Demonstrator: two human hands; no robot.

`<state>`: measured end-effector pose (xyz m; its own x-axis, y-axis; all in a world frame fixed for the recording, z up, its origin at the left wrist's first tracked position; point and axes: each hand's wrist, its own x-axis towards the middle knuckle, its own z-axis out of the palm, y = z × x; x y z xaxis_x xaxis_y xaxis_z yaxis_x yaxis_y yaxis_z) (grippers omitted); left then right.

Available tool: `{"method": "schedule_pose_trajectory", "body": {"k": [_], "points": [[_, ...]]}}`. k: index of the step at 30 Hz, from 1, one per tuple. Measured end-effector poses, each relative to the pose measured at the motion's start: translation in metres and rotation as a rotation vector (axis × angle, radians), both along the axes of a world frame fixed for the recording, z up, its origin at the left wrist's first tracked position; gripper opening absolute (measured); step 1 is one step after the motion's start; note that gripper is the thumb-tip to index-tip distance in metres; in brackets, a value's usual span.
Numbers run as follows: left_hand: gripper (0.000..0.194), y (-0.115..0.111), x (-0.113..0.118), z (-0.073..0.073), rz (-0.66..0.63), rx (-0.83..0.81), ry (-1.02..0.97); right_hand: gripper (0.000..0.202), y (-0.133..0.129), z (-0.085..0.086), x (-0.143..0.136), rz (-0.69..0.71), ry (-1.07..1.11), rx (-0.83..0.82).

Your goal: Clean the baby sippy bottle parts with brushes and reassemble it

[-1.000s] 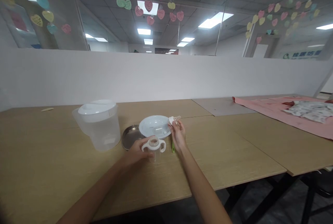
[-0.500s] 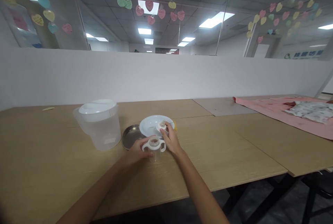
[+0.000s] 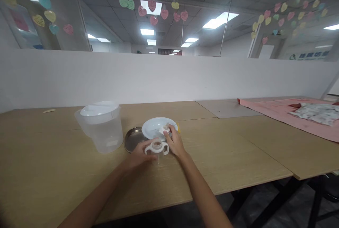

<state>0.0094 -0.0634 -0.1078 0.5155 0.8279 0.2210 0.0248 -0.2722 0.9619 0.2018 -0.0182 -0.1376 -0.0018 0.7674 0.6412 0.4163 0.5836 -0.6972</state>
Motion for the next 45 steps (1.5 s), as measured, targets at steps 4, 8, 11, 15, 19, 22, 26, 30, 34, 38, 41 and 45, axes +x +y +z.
{"method": "schedule_pose_trajectory", "body": {"k": [4, 8, 11, 15, 19, 22, 26, 30, 34, 38, 41, 45], "points": [[0.077, -0.001, 0.0, 0.0, 0.027, -0.006, 0.019, 0.042, -0.002, 0.002, 0.0, -0.122, 0.038, 0.034], [0.077, -0.002, 0.0, 0.002, 0.016, -0.005, 0.009, 0.042, 0.002, 0.001, 0.002, -0.196, 0.097, 0.078], [0.078, -0.002, 0.001, 0.002, 0.024, 0.001, 0.009, 0.038, 0.006, 0.0, 0.002, -0.198, 0.075, 0.15], [0.08, -0.003, 0.001, 0.0, 0.044, 0.034, 0.039, 0.034, 0.007, 0.002, 0.001, -0.237, 0.016, 0.266], [0.084, -0.007, -0.001, 0.001, 0.099, 0.177, 0.097, 0.04, 0.001, 0.007, 0.0, -0.39, 0.003, 0.357], [0.072, -0.008, -0.004, 0.01, 0.22, 0.352, 0.138, 0.038, -0.004, 0.011, -0.001, -0.462, 0.004, 0.468], [0.044, -0.004, 0.007, 0.035, 0.384, 0.603, 0.177, 0.041, -0.006, 0.012, -0.002, -0.443, -0.015, 0.603], [0.037, -0.002, 0.035, 0.057, 0.344, 0.864, 0.336, 0.048, -0.006, 0.006, -0.002, -0.363, -0.057, 0.691], [0.032, 0.0, 0.058, 0.061, 0.28, 0.949, 0.369, 0.05, -0.007, 0.004, -0.002, -0.396, -0.086, 0.717], [0.018, 0.002, 0.06, 0.061, 0.294, 0.953, 0.327, 0.051, -0.006, 0.004, 0.0, -0.391, -0.12, 0.762], [0.016, -0.001, 0.055, 0.064, 0.28, 1.005, 0.404, 0.049, -0.003, 0.001, 0.001, -0.355, -0.158, 0.769], [0.02, -0.01, 0.052, 0.07, 0.222, 1.06, 0.547, 0.043, 0.004, -0.006, 0.004, -0.354, -0.151, 0.771]]}}
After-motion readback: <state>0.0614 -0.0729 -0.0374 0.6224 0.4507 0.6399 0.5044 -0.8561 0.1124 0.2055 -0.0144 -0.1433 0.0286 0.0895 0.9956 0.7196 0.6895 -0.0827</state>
